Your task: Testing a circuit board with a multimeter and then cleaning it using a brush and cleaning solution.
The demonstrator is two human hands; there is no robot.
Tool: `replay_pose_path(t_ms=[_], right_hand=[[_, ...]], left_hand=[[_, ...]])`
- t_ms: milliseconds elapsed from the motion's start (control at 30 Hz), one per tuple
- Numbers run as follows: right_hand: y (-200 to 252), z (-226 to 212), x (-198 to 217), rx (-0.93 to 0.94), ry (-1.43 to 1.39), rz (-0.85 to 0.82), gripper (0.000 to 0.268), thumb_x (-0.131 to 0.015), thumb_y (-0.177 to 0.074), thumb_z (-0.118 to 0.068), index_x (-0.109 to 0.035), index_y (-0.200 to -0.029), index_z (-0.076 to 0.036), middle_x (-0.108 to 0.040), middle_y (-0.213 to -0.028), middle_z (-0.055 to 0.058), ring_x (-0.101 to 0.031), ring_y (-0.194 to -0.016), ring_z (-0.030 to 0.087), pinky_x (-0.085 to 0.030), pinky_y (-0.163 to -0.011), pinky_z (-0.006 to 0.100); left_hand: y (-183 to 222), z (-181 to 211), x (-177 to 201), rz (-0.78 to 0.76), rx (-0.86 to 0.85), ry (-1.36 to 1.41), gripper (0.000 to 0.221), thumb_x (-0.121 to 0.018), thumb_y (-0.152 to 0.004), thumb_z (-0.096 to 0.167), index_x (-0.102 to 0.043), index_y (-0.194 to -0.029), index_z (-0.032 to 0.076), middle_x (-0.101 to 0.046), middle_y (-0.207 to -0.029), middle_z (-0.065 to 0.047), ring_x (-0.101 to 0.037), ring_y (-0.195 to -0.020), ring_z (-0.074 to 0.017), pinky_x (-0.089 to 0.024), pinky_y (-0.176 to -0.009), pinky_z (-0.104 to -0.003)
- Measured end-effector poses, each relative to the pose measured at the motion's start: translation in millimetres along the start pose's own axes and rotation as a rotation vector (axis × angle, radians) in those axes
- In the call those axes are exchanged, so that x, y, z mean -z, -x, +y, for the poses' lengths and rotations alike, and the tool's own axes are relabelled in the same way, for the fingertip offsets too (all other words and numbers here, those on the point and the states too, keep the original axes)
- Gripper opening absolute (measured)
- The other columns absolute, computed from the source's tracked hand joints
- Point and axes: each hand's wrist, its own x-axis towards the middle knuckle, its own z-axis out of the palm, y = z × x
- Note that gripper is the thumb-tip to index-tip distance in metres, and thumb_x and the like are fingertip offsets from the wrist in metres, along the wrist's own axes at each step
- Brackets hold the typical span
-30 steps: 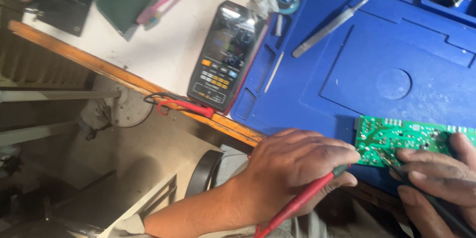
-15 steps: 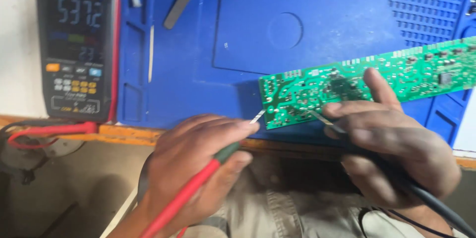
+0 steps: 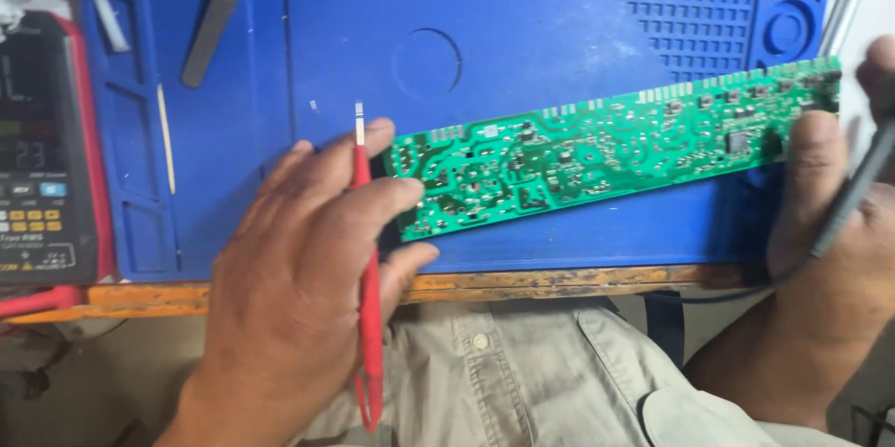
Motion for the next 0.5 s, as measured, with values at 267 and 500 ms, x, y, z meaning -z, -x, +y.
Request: replay_pose_path(t_ms=[267,500], right_hand=[[-1,14,-7,0.015,-0.29,0.192,0.039,-0.042,-0.15,-0.004,-0.037,-0.183,0.016,-0.049,-0.182,0.04,-0.056,-0.173,0.056,-0.041,-0.155,0.063],[1,11,12,-0.023,-0.341,0.22,0.072,-0.032,-0.154,-0.049,-0.048,-0.177,0.017,-0.065,-0.156,0.034,-0.083,-0.139,0.056,-0.072,-0.128,0.064]], left_hand=[[0,9,6,0.078,0.063,0.104,0.054,-0.099,-0.097,0.021,-0.067,-0.139,0.007,-0.075,-0.162,-0.026,-0.077,-0.148,-0.0412,-0.055,-0.132,-0.054],[-9,48,31,0.316,0.445,0.204,0.039,-0.069,-0.114,0.041,-0.075,-0.122,0.003,-0.089,-0.129,-0.013,-0.087,-0.125,-0.0233,-0.067,-0.113,-0.035]])
